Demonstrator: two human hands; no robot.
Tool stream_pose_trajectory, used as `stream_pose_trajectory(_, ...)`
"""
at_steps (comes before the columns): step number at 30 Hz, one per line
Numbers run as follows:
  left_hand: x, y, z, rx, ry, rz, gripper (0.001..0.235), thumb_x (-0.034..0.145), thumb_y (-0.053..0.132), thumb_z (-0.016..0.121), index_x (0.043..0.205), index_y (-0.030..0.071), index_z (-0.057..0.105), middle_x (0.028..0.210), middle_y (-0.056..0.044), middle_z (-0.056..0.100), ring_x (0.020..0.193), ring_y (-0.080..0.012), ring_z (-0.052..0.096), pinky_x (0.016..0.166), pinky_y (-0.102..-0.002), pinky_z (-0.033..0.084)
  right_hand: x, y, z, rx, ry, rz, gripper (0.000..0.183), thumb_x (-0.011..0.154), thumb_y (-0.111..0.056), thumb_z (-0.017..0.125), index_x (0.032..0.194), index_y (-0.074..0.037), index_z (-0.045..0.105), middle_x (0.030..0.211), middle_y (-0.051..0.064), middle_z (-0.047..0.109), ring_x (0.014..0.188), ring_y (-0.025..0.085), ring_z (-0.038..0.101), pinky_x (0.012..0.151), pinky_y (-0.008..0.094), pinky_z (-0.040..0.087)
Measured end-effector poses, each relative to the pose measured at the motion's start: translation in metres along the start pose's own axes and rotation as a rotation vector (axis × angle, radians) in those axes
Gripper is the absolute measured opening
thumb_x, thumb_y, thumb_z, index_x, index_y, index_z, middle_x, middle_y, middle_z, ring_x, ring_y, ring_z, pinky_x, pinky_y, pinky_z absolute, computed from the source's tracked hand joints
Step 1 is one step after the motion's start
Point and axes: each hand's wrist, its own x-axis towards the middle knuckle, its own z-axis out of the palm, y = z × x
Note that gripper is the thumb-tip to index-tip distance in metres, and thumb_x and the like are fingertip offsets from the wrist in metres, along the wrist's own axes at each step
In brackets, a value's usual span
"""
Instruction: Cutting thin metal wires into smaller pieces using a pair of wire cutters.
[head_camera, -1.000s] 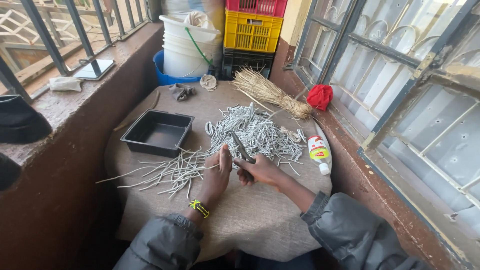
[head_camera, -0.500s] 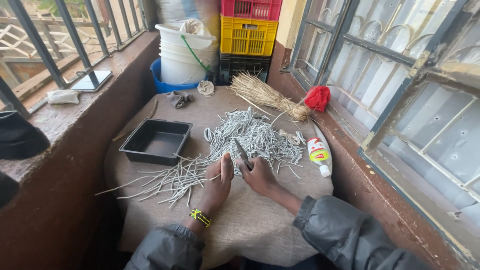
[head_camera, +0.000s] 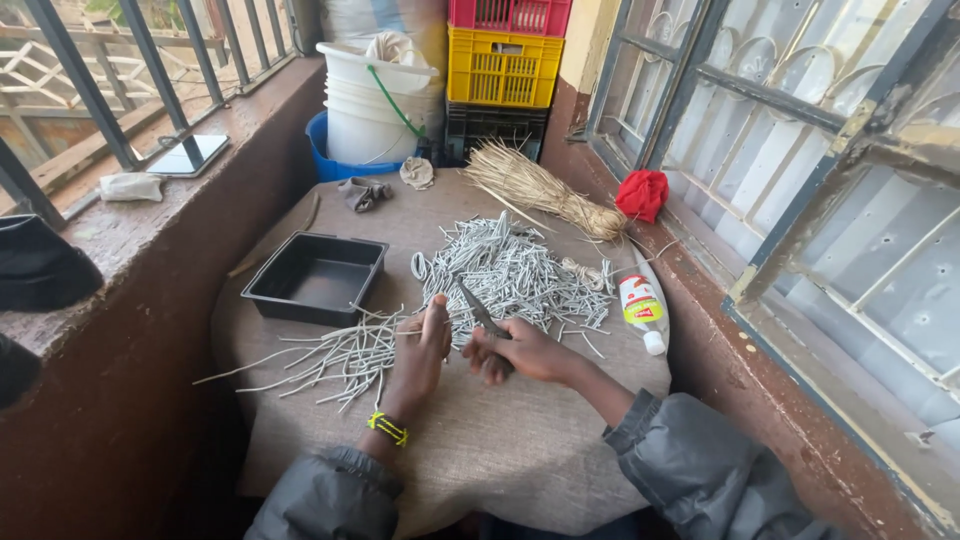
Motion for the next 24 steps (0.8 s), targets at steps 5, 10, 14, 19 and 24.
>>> stream_pose_trajectory(5,0.005,-0.002,-0.006,-0.015,-0.052,-0.064,0.061,0.111,0.038,0.047,0.055,0.013,0.047,0.045,0.002,0.037,0.046,-0.0098,0.034,0.048,-0.023,0.031,-0.016,-0.009,-0.011,0.021,-0.07,-0.073,0.048,0.106,-0.036,0.053,0.133,0.004,0.058,0.114,0.019,0.073,0.088,0.023,0.076,0.073,0.029,0.063)
stream_pose_trajectory(10,0.011,-0.002,-0.026,0.592,-0.058,-0.16,0.05,0.102,0.049,0.051,0.072,0.015,0.07,0.062,-0.014,0.066,0.066,-0.0337,0.065,0.069,-0.04,0.052,-0.033,-0.008,-0.021,0.045,-0.102,-0.101,0.064,0.105,-0.044,0.05,0.144,0.006,0.051,0.12,0.027,0.072,0.096,0.032,0.077,0.077,0.038,0.064)
stream_pose_trajectory(14,0.028,-0.007,-0.048,1.071,-0.099,0.249,0.019,0.102,0.032,0.057,0.098,0.014,0.065,0.076,-0.01,0.062,0.069,-0.0376,0.07,0.061,-0.049,0.057,-0.044,0.002,-0.017,0.118,-0.079,-0.084,0.062,0.104,-0.042,0.051,0.139,0.009,0.054,0.109,0.028,0.073,0.088,0.033,0.077,0.073,0.037,0.063)
stream_pose_trajectory(19,0.034,0.028,-0.052,1.019,-0.056,0.222,0.028,0.104,0.023,0.045,0.13,0.025,0.055,0.096,-0.015,0.065,0.079,-0.0488,0.069,0.069,-0.061,0.057,-0.038,0.03,-0.024,0.28,0.067,-0.109,0.055,0.103,-0.038,0.052,0.132,0.008,0.06,0.096,0.025,0.075,0.079,0.033,0.077,0.069,0.038,0.064)
stream_pose_trajectory(24,0.033,0.001,-0.059,1.312,-0.16,0.332,0.015,0.092,0.007,0.063,0.101,0.013,0.073,0.097,-0.012,0.065,0.083,-0.0372,0.071,0.064,-0.046,0.06,-0.04,0.035,-0.025,0.325,0.148,-0.136,0.048,0.104,-0.035,0.054,0.123,0.008,0.065,0.086,0.025,0.073,0.072,0.032,0.075,0.066,0.039,0.063)
